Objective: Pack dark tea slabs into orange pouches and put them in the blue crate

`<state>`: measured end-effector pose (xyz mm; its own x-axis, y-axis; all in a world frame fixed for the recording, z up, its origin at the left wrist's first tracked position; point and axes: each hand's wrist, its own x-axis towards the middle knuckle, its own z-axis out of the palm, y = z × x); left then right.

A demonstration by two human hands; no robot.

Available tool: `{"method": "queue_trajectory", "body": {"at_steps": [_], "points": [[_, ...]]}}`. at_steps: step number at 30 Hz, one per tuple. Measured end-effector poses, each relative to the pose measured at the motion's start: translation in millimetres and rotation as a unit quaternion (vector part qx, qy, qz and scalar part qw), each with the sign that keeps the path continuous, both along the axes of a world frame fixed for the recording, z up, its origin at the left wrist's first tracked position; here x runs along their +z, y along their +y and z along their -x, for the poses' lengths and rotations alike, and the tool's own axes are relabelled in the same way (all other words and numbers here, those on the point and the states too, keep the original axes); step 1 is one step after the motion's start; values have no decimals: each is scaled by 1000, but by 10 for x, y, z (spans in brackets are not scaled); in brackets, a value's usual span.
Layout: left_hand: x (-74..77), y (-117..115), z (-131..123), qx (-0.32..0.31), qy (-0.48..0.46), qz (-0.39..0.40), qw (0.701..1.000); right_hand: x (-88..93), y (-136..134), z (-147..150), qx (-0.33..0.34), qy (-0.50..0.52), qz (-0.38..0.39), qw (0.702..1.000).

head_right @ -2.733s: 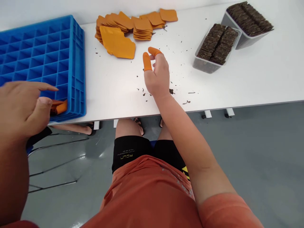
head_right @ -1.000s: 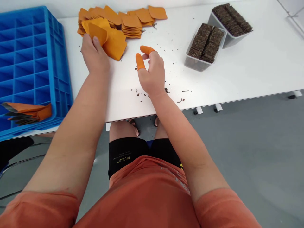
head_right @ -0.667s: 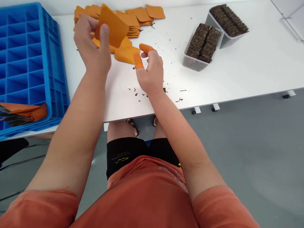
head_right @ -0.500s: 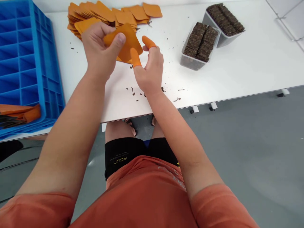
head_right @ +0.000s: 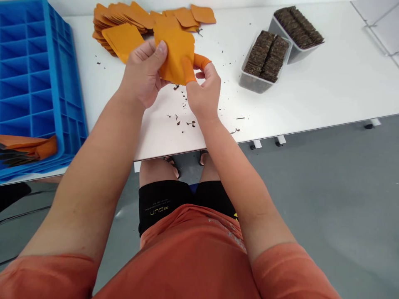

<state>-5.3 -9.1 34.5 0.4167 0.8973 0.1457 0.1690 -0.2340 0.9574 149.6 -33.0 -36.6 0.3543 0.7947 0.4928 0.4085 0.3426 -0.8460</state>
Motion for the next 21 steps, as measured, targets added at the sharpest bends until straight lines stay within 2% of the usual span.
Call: {"method": "queue_trajectory", "body": {"at_steps": [3,6,8,11,17,21], "points": [[-12,23,2,-15,-10,-52,998,21,-8,-9,20,80,13,997],[-18,41,38,-63,-41,-77,994,50,-19,-24,41,100,62,992],[-15,31,61,-69,-31,-89,993,73,-31,-22,65,119,56,989],[-3,-38,52,-60,27,-127,990,118,-54,13,88,149,37,984],[-71,-232,-120,-12,160,-195,968,216,-109,138,53,167,28,984],[-151,-228,-198,9,142,-224,964,274,-167,227,56,205,18,977]]}}
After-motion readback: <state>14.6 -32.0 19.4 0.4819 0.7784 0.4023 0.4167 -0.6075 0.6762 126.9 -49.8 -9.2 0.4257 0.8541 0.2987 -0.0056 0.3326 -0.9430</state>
